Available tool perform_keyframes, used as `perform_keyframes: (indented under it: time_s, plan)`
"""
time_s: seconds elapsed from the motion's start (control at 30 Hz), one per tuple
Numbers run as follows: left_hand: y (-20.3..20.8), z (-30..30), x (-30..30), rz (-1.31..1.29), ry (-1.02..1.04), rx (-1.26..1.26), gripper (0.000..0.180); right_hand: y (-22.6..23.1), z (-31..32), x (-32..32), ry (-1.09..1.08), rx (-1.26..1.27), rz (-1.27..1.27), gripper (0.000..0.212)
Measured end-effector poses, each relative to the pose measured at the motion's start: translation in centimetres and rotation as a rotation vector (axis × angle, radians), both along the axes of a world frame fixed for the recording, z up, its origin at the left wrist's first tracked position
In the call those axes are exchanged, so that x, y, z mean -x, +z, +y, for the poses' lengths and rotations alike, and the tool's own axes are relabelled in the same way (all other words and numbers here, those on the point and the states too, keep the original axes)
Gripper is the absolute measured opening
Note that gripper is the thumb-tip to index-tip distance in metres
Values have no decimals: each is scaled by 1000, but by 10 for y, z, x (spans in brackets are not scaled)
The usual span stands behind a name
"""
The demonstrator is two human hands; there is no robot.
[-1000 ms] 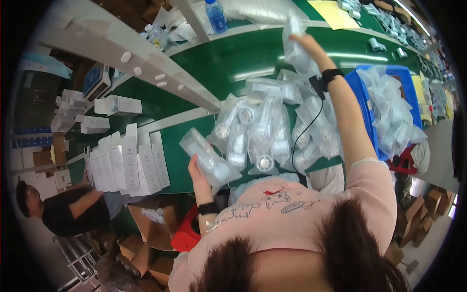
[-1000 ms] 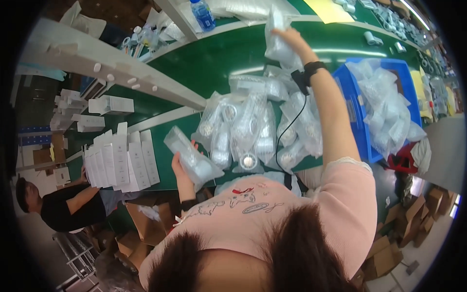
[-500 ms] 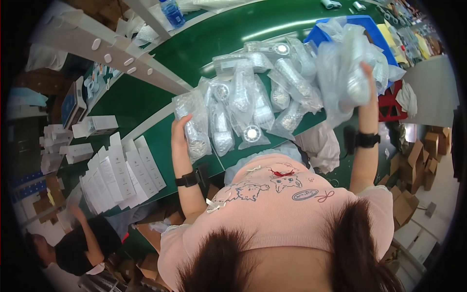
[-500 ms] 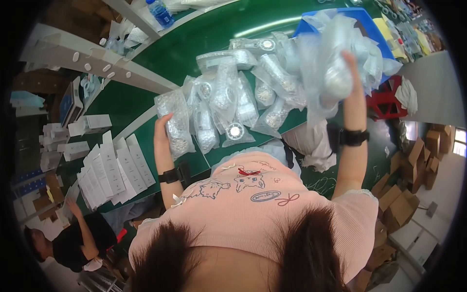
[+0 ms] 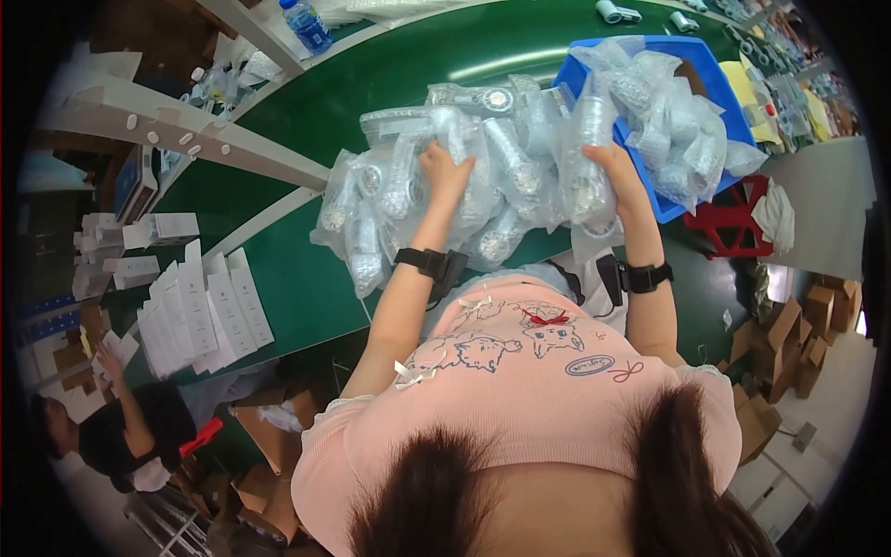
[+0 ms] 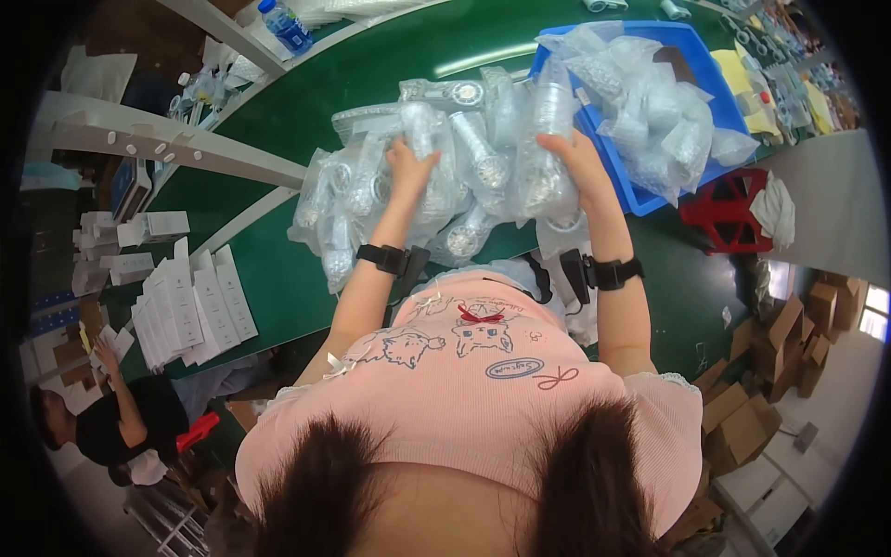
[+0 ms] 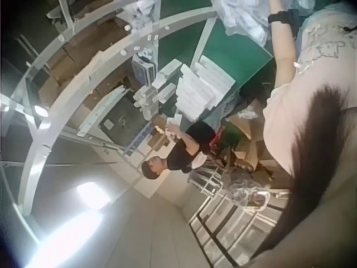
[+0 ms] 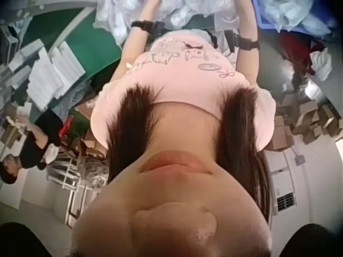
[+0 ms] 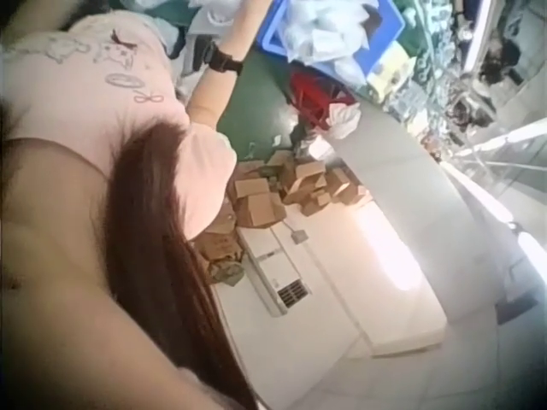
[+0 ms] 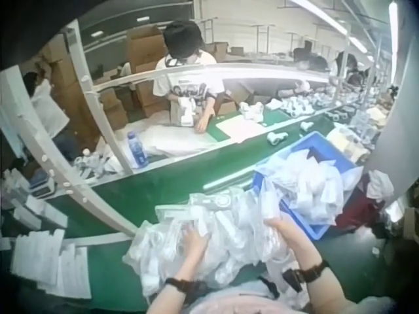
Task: The person packages items by hand, picking up a white box, inserting a bubble-wrapped object and a small plastic bag, and placing the box on the table. They repeat this process multiple times before moving a pile of bubble-wrapped objects aside.
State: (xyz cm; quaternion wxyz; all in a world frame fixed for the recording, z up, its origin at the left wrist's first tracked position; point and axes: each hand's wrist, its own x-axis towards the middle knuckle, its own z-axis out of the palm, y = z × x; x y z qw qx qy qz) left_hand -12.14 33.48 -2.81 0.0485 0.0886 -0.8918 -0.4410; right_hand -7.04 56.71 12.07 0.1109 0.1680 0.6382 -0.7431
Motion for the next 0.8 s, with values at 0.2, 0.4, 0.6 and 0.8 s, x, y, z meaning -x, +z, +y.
perform_keyframes:
  time_s: [0.2,0.4,0.6,0.8]
  plan:
    - [28,-28,-11,234,-117,15,44,-29,13,59,271,-687,-39,51]
    - [56,-114,-22,-10,122,-19,46,-73,12,57,163,-1409,202,60]
    - [60,-56,-13,-236,-100,560,60,-57,6,46,194,-1516,581,61]
    - [76,-68,-10,-404,-139,631,66,-48,20,50,148,-1260,389,70]
